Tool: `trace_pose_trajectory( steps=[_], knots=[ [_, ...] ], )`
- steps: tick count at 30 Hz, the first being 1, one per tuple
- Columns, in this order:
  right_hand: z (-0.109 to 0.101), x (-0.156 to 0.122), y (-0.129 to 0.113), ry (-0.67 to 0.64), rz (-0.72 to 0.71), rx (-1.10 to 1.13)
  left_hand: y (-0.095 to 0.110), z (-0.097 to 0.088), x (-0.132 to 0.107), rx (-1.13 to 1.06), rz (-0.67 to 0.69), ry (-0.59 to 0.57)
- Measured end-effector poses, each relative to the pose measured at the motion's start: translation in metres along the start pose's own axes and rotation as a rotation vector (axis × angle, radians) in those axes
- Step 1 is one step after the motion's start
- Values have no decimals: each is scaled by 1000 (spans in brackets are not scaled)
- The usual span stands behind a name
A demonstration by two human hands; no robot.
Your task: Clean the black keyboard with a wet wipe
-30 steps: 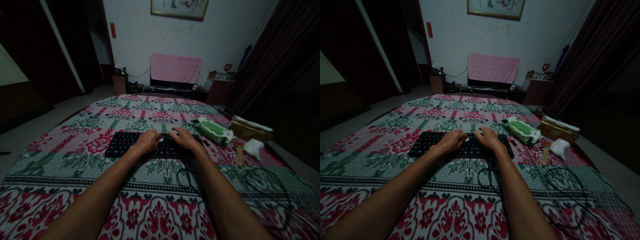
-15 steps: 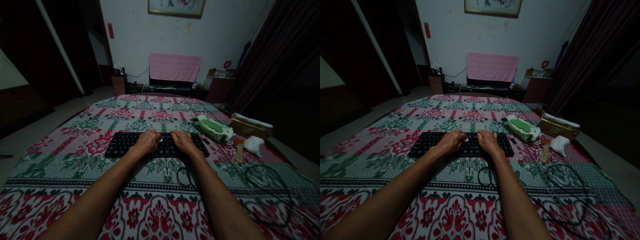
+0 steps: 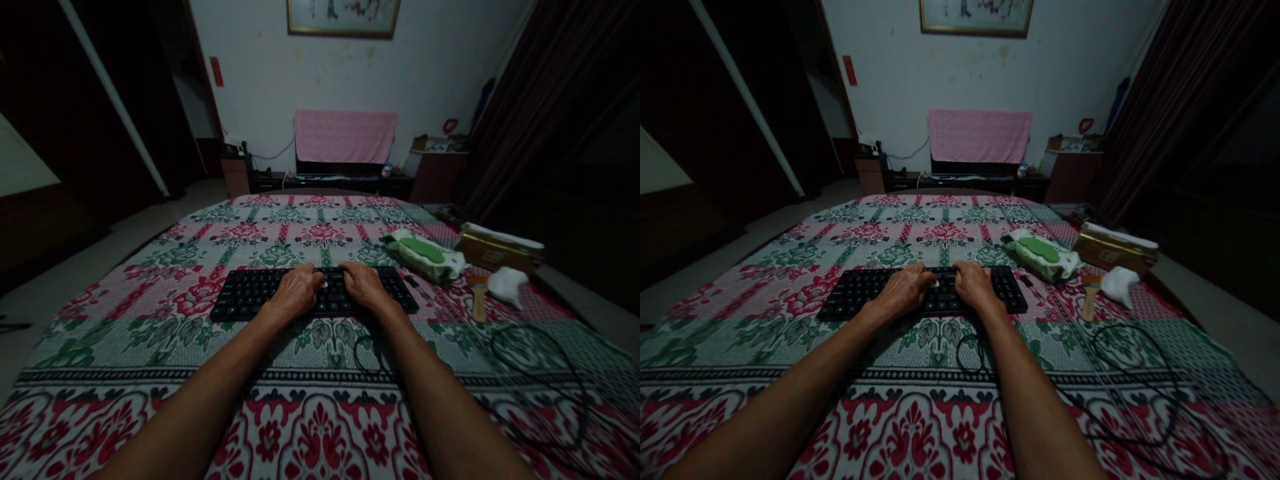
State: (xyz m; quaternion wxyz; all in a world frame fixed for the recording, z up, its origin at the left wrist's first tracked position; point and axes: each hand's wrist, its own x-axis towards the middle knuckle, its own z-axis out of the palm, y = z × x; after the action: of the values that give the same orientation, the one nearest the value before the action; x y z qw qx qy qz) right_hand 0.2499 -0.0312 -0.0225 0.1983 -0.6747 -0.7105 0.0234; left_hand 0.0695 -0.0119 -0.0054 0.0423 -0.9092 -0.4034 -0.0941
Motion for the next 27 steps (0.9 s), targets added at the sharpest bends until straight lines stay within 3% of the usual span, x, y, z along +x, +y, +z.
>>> trace_pose_trajectory(
  steps=[7,13,19,27],
  knots=[
    [2,1,1,10,-2,-1,-6,2,5,4,-91,-8],
    [4,1,2,33,-9,7,-2,5,3,-16,14,24],
    [6,3,3,24,-2,-8,-4,6,5,-6,-33,42],
    [5,1,1,42,-3,-5,-8,5,5,-53,21,27]
  ],
)
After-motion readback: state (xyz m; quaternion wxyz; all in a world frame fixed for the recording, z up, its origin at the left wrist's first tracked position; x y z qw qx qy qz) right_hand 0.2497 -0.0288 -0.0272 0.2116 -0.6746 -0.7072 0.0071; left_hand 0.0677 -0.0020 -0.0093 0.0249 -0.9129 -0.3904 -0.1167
